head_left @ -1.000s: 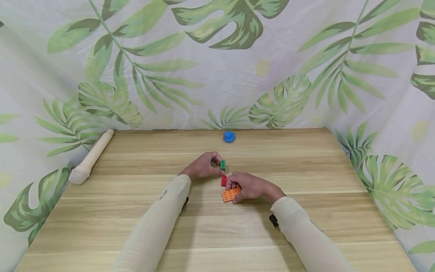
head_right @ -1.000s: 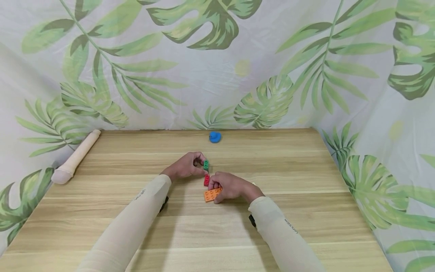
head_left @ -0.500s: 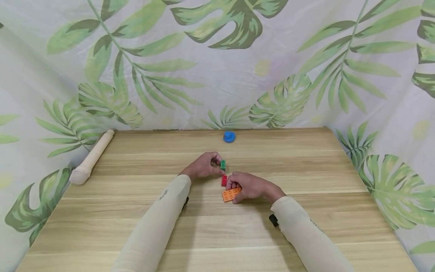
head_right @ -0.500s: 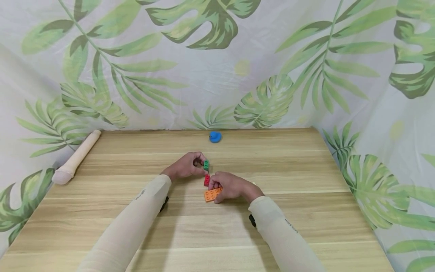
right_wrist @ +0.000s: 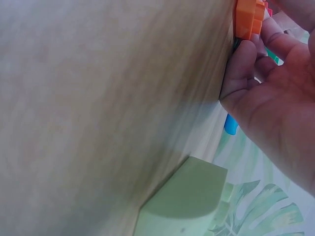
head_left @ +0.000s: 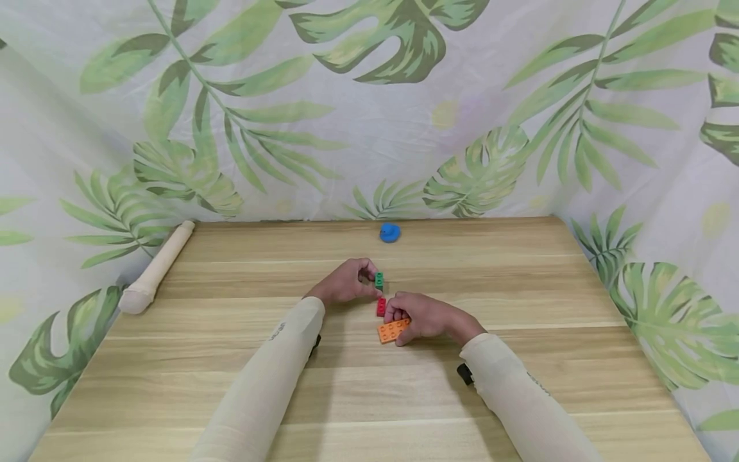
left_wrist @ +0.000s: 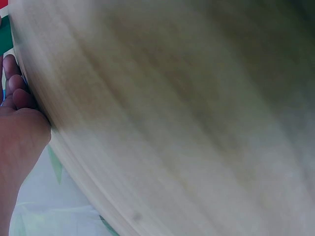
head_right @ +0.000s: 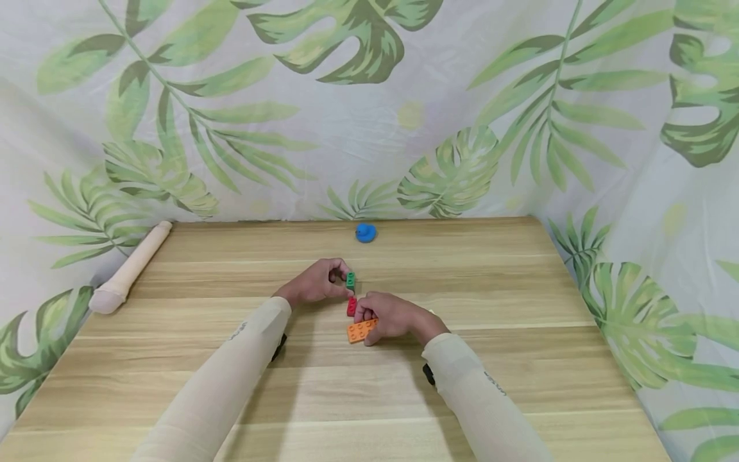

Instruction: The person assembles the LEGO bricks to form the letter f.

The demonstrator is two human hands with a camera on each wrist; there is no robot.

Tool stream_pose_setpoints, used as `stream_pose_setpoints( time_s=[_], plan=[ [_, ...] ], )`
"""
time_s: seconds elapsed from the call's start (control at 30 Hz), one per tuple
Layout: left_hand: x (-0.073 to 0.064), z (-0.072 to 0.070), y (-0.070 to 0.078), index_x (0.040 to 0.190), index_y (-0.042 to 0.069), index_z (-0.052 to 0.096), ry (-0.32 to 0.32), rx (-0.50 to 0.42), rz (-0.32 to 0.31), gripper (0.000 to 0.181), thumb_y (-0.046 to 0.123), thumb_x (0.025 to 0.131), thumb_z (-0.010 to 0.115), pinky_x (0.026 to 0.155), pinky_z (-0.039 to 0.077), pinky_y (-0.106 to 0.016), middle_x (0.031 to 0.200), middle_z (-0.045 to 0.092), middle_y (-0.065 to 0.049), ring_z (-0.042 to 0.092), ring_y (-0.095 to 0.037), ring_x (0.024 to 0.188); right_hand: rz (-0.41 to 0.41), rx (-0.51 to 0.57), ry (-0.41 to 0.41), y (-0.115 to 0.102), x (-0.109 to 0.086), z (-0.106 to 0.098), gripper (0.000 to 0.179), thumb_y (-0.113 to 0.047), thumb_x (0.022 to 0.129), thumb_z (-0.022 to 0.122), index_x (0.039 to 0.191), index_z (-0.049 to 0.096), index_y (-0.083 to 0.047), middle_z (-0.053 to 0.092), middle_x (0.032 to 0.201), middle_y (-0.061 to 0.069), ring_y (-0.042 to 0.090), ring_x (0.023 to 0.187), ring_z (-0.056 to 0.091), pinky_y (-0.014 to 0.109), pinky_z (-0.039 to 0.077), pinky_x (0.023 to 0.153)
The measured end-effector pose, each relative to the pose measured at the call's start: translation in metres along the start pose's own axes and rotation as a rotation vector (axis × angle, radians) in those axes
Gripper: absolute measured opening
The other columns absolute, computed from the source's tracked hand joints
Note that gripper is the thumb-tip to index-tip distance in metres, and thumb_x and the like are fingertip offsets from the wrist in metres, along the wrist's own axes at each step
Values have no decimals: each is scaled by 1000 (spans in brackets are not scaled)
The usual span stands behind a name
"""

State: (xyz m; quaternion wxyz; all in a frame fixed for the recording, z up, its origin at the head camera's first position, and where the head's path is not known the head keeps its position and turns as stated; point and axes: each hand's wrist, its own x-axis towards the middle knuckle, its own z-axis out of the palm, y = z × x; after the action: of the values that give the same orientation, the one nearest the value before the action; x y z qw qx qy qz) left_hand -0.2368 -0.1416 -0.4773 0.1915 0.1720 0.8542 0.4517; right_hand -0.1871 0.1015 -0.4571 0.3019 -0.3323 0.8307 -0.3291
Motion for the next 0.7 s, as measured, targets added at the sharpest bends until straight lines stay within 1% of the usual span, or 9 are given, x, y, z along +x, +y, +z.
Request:
stream_pose_setpoints(
  time_s=[0.23, 0.47, 0.7],
  plan=[
    [0, 1, -1, 108, 7, 66, 0, -12, 8, 29, 14, 91, 87, 95, 49, -28, 106, 69, -6, 61, -17, 102, 4, 13, 1, 0, -1, 0, 32, -8, 88, 89, 112, 67, -10, 60, 108, 3, 12, 95, 52, 23, 46, 86],
    [2, 0, -4, 108, 7, 66, 1, -9, 20, 28, 13, 90, 87, 95, 49, -29, 106, 70, -6, 62, -17, 102, -2, 4, 6, 0, -1, 0, 32, -9, 88, 89, 111, 67, -10, 60, 107, 3, 12, 93, 51, 23, 45, 85],
    [0, 0, -1, 108, 7, 66, 0, -15, 9, 28, 13, 90, 88, 96, 49, -30, 107, 69, -6, 61, -17, 102, -4, 5, 6, 0, 0, 1, 32, -10, 88, 89, 111, 67, -10, 60, 107, 3, 12, 93, 51, 23, 45, 85]
  ],
)
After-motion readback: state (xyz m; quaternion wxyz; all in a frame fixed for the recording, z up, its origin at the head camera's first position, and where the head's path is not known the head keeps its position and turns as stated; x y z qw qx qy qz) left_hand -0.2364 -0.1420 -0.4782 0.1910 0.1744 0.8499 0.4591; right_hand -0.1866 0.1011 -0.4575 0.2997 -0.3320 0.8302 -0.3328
